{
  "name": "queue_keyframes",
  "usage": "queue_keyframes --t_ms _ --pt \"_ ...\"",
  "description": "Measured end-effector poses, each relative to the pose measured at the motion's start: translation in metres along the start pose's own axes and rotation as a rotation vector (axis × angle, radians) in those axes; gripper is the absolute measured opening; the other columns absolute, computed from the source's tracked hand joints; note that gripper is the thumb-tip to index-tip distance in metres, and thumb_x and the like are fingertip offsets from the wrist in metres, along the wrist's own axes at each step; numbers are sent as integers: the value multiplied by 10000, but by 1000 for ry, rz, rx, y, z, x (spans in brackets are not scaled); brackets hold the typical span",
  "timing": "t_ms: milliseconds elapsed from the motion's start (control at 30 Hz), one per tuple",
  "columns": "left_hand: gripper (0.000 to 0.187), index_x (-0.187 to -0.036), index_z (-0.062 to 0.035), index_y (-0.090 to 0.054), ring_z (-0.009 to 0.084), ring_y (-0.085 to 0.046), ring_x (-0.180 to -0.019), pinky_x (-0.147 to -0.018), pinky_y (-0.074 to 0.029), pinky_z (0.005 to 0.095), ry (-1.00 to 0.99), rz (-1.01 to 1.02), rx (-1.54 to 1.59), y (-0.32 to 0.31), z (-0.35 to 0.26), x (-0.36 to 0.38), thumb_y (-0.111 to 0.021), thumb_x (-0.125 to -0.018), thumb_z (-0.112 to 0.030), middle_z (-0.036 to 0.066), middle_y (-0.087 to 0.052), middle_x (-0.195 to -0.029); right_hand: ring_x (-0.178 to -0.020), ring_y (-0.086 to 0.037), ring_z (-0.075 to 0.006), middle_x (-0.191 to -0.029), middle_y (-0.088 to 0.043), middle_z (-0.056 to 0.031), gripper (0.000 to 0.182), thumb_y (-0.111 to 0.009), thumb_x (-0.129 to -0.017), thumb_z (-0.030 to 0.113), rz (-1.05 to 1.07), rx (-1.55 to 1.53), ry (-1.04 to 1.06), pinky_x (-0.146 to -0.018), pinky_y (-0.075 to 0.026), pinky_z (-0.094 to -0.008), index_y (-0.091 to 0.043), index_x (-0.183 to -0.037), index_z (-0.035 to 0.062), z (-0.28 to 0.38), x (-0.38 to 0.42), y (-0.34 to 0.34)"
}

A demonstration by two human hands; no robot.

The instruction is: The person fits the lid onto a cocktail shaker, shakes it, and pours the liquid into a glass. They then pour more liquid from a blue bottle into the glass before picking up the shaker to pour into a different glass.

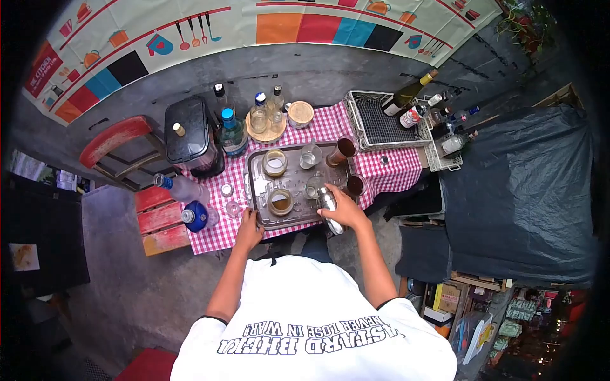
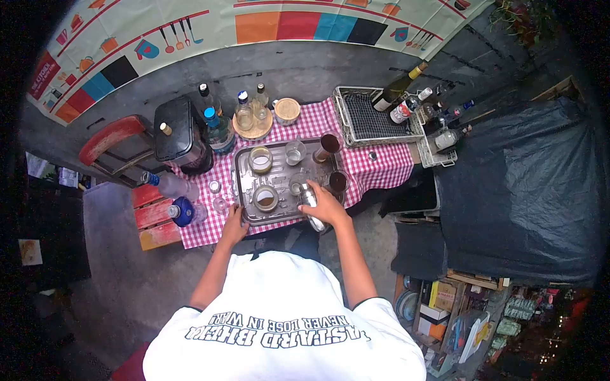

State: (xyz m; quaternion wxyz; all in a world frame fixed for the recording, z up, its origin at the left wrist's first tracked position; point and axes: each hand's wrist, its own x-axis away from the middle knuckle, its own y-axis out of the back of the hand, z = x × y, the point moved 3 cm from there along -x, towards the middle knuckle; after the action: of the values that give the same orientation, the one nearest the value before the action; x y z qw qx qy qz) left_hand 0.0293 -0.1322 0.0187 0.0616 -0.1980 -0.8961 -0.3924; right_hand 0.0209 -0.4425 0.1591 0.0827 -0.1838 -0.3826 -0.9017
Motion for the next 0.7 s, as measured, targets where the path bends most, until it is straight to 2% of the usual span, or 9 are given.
queue_keyframes --t_ms 400,700 --pt "634 -1350 33 -474 386 -468 -1286 -1041 -443 430 34 -29 -39 -1 -1 0 -702 -783 -136 199 -390 -1439 -1303 -485 -396 -1404 -486 -270 911 -764 -748 399 73 108 -22 -1083 -392 -421 -343 -1485 69 1 -4 9" --pt "617 -1338 19 -483 363 -473 -1268 -1010 -464 445 15 -59 -62 -3 2 -1 -701 -784 -146 166 -414 -1413 -1277 -515 -385 -1394 -498 -265 887 -769 -744 387 52 131 13 -1069 -417 -418 -368 -1464 62 -2 -3 14"
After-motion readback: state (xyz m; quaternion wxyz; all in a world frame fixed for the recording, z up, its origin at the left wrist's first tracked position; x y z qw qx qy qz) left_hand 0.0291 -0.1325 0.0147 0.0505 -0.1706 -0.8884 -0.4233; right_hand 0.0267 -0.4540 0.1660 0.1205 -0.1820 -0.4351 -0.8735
